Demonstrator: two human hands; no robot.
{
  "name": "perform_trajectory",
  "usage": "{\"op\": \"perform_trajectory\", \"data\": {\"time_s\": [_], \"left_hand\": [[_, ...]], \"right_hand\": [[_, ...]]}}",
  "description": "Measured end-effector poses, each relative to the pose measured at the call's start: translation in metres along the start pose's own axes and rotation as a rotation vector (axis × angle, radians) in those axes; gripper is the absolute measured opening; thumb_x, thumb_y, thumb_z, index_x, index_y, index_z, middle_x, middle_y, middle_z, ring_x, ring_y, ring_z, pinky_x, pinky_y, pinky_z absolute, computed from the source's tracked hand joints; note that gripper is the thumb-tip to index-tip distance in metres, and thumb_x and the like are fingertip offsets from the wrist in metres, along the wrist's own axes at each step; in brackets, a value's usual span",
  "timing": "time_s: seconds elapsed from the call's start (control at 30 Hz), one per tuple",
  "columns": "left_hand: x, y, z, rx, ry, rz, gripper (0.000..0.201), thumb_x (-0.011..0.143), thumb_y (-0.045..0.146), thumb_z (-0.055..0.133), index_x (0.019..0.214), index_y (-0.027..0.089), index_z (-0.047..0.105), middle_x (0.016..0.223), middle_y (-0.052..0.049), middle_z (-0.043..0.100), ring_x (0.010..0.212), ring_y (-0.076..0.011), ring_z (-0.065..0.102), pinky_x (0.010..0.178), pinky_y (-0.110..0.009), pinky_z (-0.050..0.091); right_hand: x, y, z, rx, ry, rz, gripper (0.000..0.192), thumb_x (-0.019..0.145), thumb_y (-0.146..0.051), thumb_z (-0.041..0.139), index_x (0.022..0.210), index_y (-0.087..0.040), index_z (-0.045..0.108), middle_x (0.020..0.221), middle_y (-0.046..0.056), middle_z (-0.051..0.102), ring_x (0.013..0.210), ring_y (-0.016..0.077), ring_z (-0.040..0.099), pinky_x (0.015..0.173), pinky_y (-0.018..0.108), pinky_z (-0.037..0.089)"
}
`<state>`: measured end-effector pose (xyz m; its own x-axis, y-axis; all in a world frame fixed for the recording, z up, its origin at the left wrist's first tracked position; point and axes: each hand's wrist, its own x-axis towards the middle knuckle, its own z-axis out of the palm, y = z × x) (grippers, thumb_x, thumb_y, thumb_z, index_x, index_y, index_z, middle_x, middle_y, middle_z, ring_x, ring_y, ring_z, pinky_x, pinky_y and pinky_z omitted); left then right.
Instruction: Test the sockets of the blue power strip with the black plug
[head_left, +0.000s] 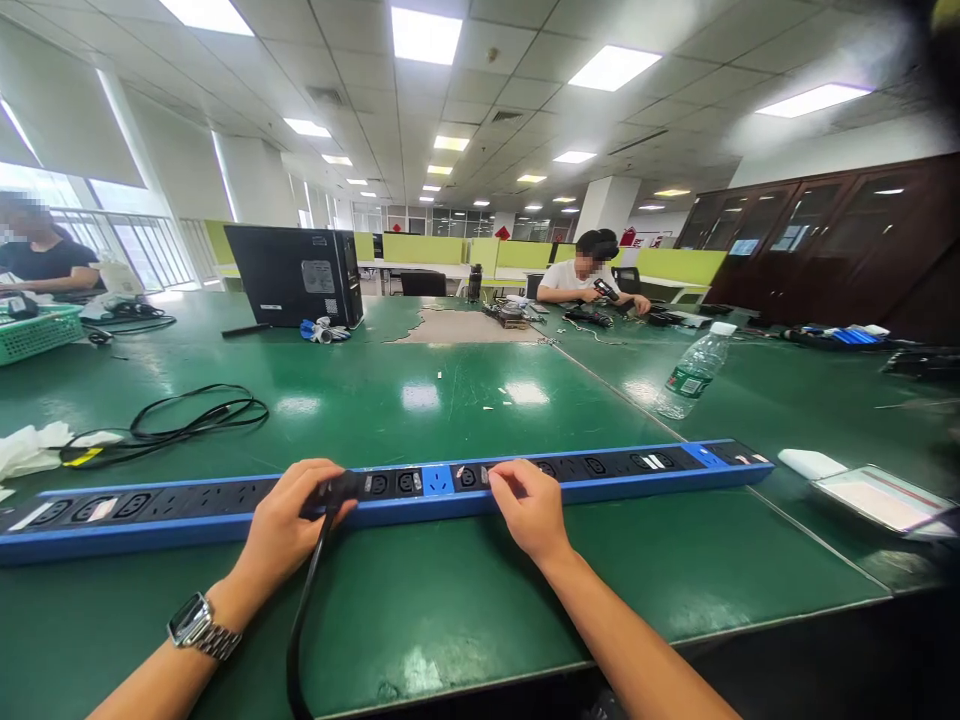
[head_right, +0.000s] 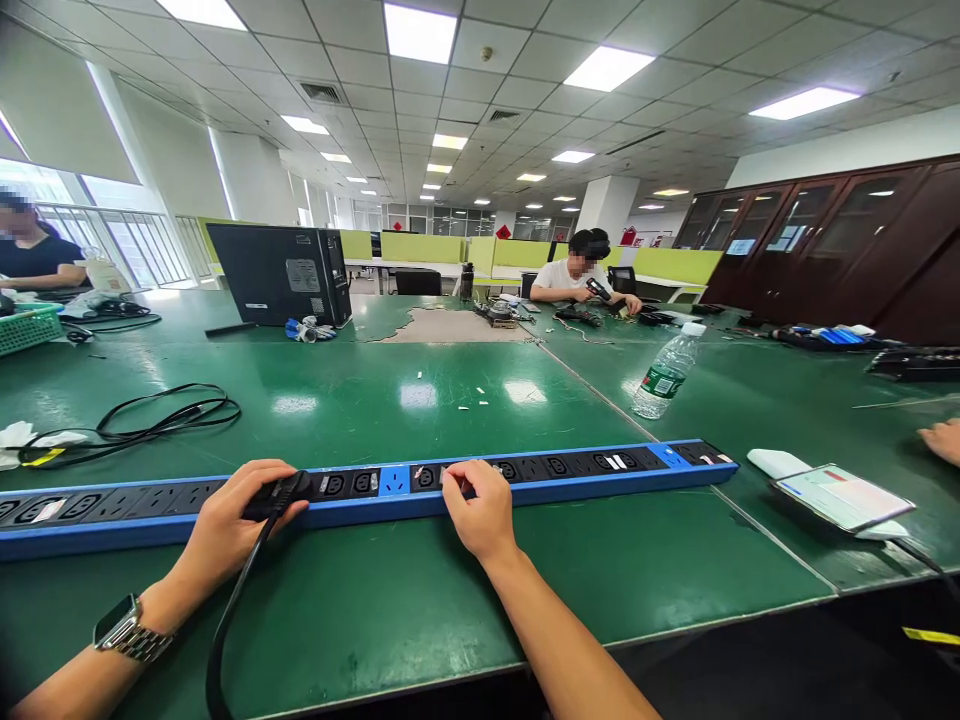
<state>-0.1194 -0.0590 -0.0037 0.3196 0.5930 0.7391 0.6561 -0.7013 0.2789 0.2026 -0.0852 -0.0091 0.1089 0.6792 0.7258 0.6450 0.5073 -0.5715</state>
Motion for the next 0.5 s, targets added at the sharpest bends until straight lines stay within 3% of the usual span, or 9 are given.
{"op": "perform_trajectory", "data": {"time_s": [0.17, 0.3, 0.5], "left_hand": [[0.006, -0.002, -0.003, 0.019, 0.005, 0.064, 0.022, 0.083, 0.036, 0.069, 0.097, 0.021, 0.063, 0.089, -0.003, 0.066, 0.083, -0.0188, 0.062, 0.077, -0.032, 0.052], [0.003, -0.004, -0.002, 0.019, 0.016, 0.059, 0.022, 0.085, 0.038, 0.066, 0.097, 0.020, 0.062, 0.089, -0.004, 0.067, 0.082, -0.0185, 0.064, 0.076, -0.031, 0.053], [-0.006, -0.007, -0.002, 0.189, -0.135, 0.093, 0.062, 0.077, 0.058, 0.069, 0.124, 0.021, 0.053, 0.116, -0.011, 0.067, 0.105, -0.0280, 0.064, 0.092, -0.041, 0.051]], "right_hand": [[0.000, 0.000, 0.000, -0.002, -0.001, 0.007, 0.019, 0.085, -0.025, 0.054, 0.068, -0.020, 0.063, 0.065, 0.000, 0.064, 0.060, 0.0141, 0.056, 0.061, 0.027, 0.043], [0.001, -0.002, -0.001, 0.003, 0.006, 0.013, 0.019, 0.085, -0.025, 0.054, 0.068, -0.020, 0.063, 0.064, 0.000, 0.065, 0.060, 0.0143, 0.057, 0.060, 0.027, 0.043], [0.001, -0.003, -0.002, 0.005, -0.001, 0.016, 0.020, 0.085, -0.026, 0.054, 0.069, -0.021, 0.064, 0.064, 0.001, 0.065, 0.059, 0.0147, 0.057, 0.060, 0.027, 0.044]]}}
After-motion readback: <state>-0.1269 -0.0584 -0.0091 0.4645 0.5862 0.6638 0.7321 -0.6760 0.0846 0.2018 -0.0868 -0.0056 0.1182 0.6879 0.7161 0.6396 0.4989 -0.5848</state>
